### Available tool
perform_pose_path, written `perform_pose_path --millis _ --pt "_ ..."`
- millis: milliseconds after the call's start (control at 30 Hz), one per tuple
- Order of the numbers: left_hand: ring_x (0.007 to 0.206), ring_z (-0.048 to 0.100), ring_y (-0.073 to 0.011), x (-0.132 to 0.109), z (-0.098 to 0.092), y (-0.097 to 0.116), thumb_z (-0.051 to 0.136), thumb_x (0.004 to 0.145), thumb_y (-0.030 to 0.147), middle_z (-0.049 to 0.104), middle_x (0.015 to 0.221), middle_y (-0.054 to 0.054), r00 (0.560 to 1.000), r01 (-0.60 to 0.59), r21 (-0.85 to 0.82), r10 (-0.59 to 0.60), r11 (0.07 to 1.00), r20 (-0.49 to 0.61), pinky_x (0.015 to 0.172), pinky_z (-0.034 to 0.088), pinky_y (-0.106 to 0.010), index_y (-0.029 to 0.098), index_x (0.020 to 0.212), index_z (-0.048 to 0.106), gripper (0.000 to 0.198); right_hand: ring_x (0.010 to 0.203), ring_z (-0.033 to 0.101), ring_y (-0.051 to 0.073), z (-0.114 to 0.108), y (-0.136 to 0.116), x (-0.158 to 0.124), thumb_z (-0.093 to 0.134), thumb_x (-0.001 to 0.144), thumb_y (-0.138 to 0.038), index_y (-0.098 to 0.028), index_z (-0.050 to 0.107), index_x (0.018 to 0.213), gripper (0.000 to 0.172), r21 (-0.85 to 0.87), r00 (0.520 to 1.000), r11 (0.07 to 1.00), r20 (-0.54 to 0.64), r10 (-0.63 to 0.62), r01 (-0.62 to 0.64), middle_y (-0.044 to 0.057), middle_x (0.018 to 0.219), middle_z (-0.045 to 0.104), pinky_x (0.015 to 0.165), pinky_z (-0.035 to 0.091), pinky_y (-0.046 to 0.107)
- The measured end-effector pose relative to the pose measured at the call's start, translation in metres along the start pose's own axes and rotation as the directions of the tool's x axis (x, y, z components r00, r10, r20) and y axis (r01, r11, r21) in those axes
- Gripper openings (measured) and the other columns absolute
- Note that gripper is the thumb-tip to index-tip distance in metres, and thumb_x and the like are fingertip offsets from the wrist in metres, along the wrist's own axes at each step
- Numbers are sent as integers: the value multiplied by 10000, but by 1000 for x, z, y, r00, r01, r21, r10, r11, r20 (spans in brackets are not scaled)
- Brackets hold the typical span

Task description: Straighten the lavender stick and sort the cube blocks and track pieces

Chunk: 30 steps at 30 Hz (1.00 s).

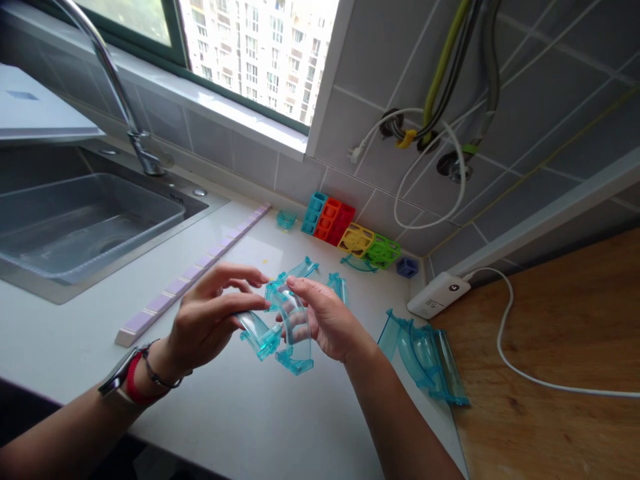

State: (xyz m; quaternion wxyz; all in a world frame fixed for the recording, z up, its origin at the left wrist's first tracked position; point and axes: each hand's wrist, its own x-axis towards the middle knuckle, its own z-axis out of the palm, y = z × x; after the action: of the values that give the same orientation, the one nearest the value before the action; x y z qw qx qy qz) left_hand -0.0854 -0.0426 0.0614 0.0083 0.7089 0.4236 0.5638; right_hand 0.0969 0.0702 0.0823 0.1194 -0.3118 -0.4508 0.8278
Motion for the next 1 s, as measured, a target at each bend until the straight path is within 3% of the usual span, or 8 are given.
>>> perform_pose_path --millis 100,200,333,467,567,667,733,1000 --pt "1326 509 -316 1 4 0 546 1005 407 593 1360 -146 983 -22 -41 29 999 184 1114 447 -511 202 973 727 275 546 656 122 -2 7 7 719 884 -502 -171 646 1100 402 53 998 997 31 61 -62 10 778 670 487 562 212" --pt "1333 524 -292 0 7 -2 552 1013 325 548 1434 -141 957 64 -141 -21 988 288 1120 459 -464 196 985 721 214 515 644 124 -2 11 11 693 899 -506 -149 636 1020 381 128 991 984 67 114 -122 18 742 671 469 553 220" --pt "1168 629 -232 -1 9 -7 582 999 228 597 1342 -128 952 195 -164 -146 967 269 1014 523 -368 192 996 724 147 524 665 156 0 10 10 696 889 -396 -145 640 1003 281 121 998 992 57 31 -38 25 732 687 481 577 267" --pt "1085 637 -223 0 11 -11 548 1018 290 650 1224 -124 936 344 -178 -324 922 136 985 516 -371 168 904 719 239 699 762 220 6 5 2 676 898 -358 -220 570 1296 434 -6 994 997 90 -70 71 60 939 749 611 626 331" --pt "927 658 -197 2 13 -12 521 1026 411 689 1024 -100 826 553 -332 -556 764 94 879 562 -351 156 894 697 337 814 753 207 8 -3 -7 683 911 -332 -314 432 1455 600 -124 965 957 55 -257 262 18 900 729 697 618 322" --pt "725 673 -181 5 17 -8 557 979 542 673 817 -60 649 718 -537 -705 442 288 680 611 -328 149 957 667 409 811 688 167 7 -10 -13 752 861 -312 -280 564 1343 518 -284 918 873 83 -389 396 -7 862 649 692 585 272" --pt "649 677 -179 6 20 -4 616 924 595 661 767 -46 583 743 -603 -723 289 372 583 613 -313 147 961 652 451 828 647 158 5 -11 -15 814 802 -293 -253 626 1232 471 -374 902 823 118 -416 428 -3 909 608 690 568 262" --pt "623 710 -180 6 21 4 672 878 604 671 751 -41 523 769 -613 -731 183 438 484 540 -218 154 906 608 455 736 556 129 12 -3 -14 758 873 -387 -215 613 873 225 -701 821 553 82 -565 450 -15 827 537 627 477 243"
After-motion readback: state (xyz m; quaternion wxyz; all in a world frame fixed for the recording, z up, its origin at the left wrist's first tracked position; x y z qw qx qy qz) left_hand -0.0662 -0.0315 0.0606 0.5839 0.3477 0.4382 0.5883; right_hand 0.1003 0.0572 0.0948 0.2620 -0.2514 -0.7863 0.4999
